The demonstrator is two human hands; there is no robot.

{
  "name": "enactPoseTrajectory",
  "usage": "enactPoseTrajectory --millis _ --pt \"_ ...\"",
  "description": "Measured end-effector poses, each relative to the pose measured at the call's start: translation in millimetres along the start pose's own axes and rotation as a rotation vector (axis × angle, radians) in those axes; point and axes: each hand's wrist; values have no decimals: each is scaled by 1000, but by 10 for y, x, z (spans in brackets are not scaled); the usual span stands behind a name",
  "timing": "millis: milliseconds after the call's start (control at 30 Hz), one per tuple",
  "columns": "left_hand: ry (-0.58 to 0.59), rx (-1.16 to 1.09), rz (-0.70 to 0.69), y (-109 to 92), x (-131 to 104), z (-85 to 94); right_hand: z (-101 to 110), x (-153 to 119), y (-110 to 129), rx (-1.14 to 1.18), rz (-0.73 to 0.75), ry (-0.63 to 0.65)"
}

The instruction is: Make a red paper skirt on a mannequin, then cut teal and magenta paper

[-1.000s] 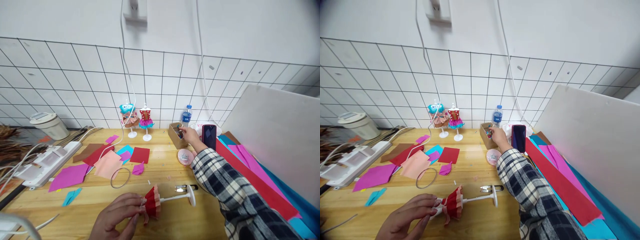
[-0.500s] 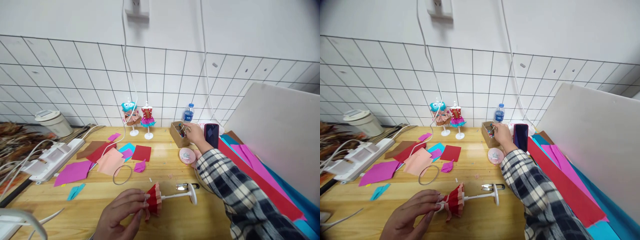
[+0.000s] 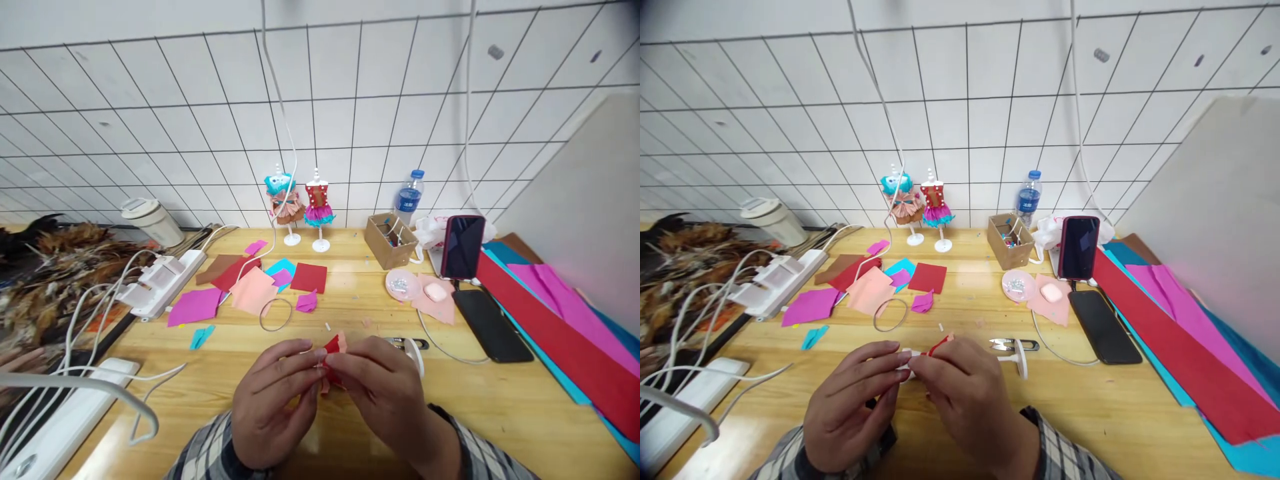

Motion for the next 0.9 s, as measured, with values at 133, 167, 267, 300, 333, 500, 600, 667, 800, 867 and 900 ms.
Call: enactPoseTrajectory --millis 133,167,267,300,333,500,600,667,800,867,900 --pt "-9 -14 21 -37 -9 9 71 -26 -46 -137 229 28" --pt "-2 -16 33 -41 -15 13 83 -25 -36 -172 261 38" --pt "37 9 35 -33 -34 32 87 -8 -8 -249 306 76" --pt "54 33 17 -25 -39 40 85 -3 -6 -254 307 88" --pt "68 60 -8 -17 -42 48 85 0 -8 -250 304 103" --pt "82 33 -56 9 -30 54 122 -32 -45 -177 234 60" --pt "93 -41 -28 2 -19 33 127 -43 -49 -169 194 67" --pt "113 -62 -21 -6 -18 21 119 -37 -43 -166 193 100" --pt "139 -81 -20 -12 -28 15 108 -21 -28 -212 250 117" --pt "140 -87 -21 -13 -35 16 103 -23 -25 -235 252 115" --pt "138 -87 -18 -16 -36 16 96 -27 -24 -235 234 117"
Point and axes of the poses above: each hand's wrist, its own x-axis towards the middle knuckle, its own z-axis out of the back of the hand, y = z × x, and after that the axes turned 1 degree about -x, right-handed
